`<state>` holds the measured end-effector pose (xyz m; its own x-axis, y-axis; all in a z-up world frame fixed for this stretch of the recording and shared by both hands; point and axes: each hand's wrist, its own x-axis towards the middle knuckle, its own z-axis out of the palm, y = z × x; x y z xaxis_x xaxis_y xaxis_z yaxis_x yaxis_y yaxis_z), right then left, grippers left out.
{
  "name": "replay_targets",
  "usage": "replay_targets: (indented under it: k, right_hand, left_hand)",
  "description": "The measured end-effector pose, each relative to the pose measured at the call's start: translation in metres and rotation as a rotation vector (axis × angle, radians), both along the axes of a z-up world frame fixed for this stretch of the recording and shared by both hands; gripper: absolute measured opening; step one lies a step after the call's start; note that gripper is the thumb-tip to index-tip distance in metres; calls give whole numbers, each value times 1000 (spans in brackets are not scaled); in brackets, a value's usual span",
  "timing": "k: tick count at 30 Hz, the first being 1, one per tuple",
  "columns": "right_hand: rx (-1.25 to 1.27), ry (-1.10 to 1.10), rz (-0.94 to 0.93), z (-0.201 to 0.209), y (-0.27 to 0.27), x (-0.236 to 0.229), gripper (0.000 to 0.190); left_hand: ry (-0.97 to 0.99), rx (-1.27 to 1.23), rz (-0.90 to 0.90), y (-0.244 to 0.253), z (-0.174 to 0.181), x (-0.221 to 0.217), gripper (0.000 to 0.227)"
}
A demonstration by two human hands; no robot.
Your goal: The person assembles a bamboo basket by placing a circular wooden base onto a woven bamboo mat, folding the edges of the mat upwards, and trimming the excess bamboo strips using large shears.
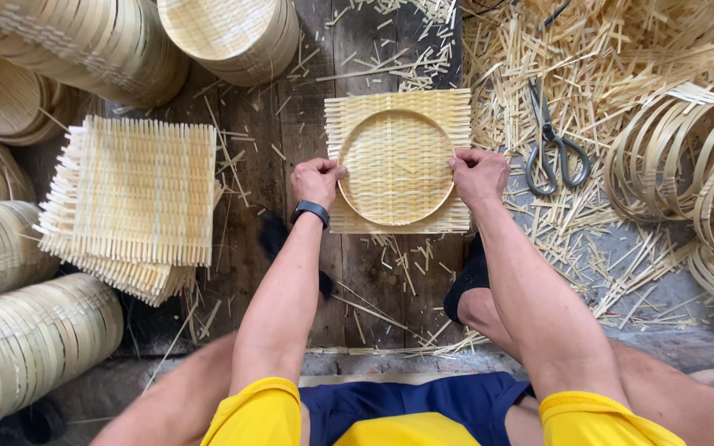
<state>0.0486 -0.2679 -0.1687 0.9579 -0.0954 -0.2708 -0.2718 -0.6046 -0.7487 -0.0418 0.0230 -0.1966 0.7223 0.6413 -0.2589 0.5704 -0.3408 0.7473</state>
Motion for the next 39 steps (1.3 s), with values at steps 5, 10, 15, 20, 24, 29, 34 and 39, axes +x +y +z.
replay_targets:
  k: [5,10,15,20,24,29,34,39]
  right_hand:
    - [17,14,-11,-13,-4,1,21]
    - [-75,-74,132,-16,-8,8,22]
    - [5,61,116,-12,-12,14,25]
    - [-36,99,124,-16,-17,17,27]
    - [12,124,143,-27,-24,23,28]
    - [25,235,238,-27,-32,42,28]
    - [-262,245,390,40,1,45,47]
    - [-370,-21,1129,80,69,-22,103]
  left_hand:
    - [-25,-54,-25,5,-8,-2,25]
    - [83,-180,9,10,-4,4,23]
    - [25,-389,61,12,-4,6,23]
    - [-18,-192,56,-3,3,-2,21]
    - [-36,-201,55,-1,6,-5,23]
    - [12,-286,43,5,15,4,23]
    - [378,-18,-192,9,58,26,26]
    - [-102,507,-658,-17,39,84,45]
